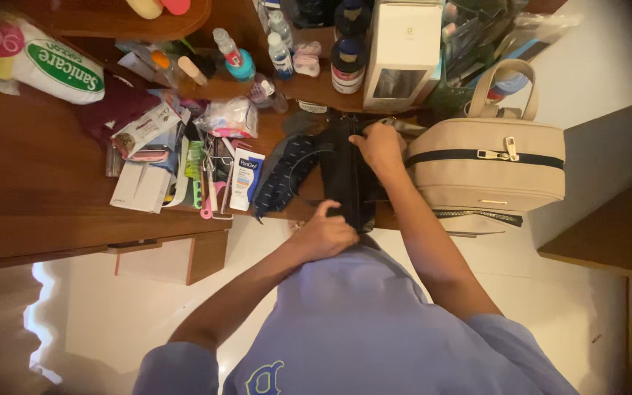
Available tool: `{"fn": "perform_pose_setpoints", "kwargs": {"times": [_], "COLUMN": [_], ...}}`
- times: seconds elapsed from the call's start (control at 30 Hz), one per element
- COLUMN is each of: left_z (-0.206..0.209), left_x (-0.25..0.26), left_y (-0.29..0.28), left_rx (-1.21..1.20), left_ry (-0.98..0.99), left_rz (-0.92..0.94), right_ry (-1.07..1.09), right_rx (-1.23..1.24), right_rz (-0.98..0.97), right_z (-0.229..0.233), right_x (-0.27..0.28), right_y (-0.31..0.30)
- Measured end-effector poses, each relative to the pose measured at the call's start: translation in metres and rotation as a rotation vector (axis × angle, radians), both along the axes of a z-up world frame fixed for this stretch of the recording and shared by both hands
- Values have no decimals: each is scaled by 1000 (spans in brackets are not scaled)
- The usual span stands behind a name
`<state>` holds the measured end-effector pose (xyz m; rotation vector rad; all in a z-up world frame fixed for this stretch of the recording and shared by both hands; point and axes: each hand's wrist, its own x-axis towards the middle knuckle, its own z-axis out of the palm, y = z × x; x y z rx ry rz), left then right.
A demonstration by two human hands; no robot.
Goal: The person packs a black toiletry bag with several small bottles, a tube, and a toothbrush from a cluttered wooden vanity. They place items one by one into the bag, then zip it closed.
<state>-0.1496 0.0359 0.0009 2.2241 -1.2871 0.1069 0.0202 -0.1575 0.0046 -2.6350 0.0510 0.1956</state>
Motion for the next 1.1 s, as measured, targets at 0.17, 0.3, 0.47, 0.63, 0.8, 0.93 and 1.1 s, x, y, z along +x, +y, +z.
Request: {"fn": "perform_pose_setpoints", "kwargs": {"times": [0.17,0.3,0.47,0.63,0.8,0.93,1.1], "left_z": [-17,-23,-18,-43,-98,-121,-126], "left_x": [-1,-4,-6,23,41,40,42], "left_y": [11,13,19,15,-14,-15,-16], "left_rx": [60,67,-198,-452,-482,-543,-552], "left_ry": [-121,-158,11,200,910,945,894], "left_rz": [-179,-155,282,987,882,792,703], "right_ry": [-42,-228,-189,-231,-48,-84,-82], "right_rx": [-1,159,571,436,382,377,342], "right_rz": [-12,-10,-65,91,92,73,74], "right_z": [1,-7,-18,-26,-28,-26,-26], "right_x": [-8,-31,-79,-130,-143,-146,-150], "right_y": [-1,1,-3,-11,-8,-6,-10]}}
